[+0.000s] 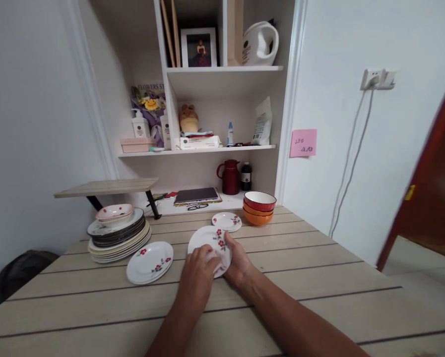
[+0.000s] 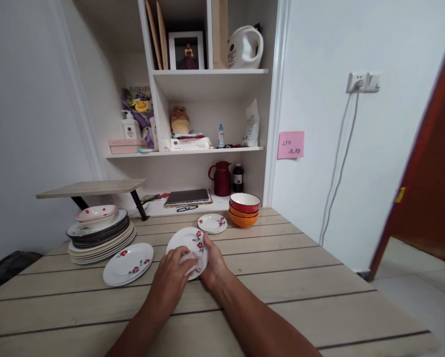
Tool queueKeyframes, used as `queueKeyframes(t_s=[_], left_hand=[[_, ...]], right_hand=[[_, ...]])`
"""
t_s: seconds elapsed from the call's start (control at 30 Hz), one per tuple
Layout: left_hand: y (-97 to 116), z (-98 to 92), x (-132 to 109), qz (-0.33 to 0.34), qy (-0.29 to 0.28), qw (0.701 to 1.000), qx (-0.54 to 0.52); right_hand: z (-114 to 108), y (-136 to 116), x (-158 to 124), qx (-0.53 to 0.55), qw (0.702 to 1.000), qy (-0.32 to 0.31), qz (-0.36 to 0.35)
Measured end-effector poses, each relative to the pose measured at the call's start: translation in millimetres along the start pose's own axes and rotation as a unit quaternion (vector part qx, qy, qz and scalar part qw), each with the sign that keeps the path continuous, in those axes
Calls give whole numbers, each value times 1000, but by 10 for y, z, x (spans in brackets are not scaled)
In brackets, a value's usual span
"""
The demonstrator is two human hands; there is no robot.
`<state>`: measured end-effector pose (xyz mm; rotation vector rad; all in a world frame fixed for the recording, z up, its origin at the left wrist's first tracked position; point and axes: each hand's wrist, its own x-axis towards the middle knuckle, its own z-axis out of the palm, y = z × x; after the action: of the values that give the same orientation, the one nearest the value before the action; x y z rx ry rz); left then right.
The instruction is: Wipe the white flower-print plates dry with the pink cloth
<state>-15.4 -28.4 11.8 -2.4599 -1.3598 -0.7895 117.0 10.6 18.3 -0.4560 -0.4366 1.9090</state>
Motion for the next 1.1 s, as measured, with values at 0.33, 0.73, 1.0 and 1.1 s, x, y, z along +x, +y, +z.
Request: queueKeyframes(t_s=[0.33,0.73,1.0,1.1], left_hand=[[-170,-104,5,-164,52,984,51],[-8,4,18,-47,-28,998,20],[-222,-43,-18,-152,38,987,21],[-217,-41,4,-157,79,984,15]], right_hand=[[52,250,-19,-53,998,38,14],[-52,8,32,-22,999,25,-8],[26,149,0,-52,998,20,8],[73,213,-30,-55,998,-1,22]])
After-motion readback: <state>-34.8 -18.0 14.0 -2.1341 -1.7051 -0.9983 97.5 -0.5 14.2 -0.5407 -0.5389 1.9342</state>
